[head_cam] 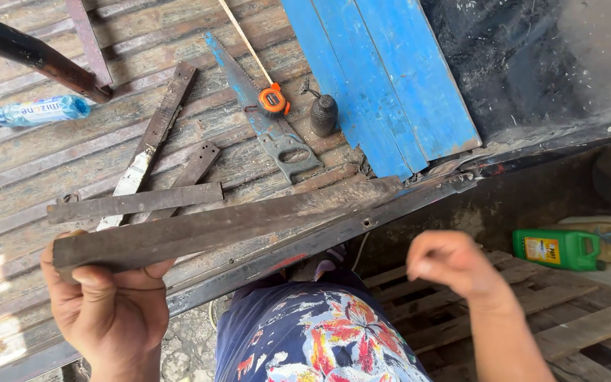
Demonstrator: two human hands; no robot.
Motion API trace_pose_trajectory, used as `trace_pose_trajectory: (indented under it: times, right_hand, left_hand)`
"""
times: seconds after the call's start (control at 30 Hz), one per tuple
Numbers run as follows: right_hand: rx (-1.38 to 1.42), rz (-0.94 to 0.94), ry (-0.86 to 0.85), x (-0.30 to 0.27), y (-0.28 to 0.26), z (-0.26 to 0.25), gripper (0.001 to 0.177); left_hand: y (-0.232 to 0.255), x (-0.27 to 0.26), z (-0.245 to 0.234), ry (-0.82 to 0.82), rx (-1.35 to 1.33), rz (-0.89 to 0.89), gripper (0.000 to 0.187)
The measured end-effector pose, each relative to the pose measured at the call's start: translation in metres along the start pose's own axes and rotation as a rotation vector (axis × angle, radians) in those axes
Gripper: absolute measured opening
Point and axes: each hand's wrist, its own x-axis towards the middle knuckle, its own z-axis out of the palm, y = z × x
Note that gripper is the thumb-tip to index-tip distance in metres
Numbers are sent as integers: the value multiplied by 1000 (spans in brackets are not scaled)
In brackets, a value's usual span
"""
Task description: The recorder measures and aligns metal bars on the bed of a pickup truck.
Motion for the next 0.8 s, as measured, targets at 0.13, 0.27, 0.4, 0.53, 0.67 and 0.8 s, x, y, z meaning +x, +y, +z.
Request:
trace_pose_trajectory:
  times: [0.13, 0.27, 0.4, 0.53, 0.67, 0.8]
  right_hand:
    - [-275, -243, 395, -2, -33, 2, 12]
    - [-632, -249, 590, 13, -55, 29, 27]
    - [-619, -245, 623, 23, -29, 43, 52]
    - [-415, -187, 625, 27, -1, 52, 61]
    - [-299, -200, 617, 28, 4, 56, 56]
    - [-215, -259, 624, 31, -7, 63, 51]
  left_hand:
    - [2, 2, 10, -13, -45, -25, 27]
    - [4, -3, -4, 25, 72, -18, 25]
    - [7, -3, -20, 12, 2, -52, 21]
    - [14, -2, -28, -23, -12, -95, 24]
    - [25, 6, -16, -8, 108, -164, 22]
    - [22, 7, -18, 13, 152, -202, 27]
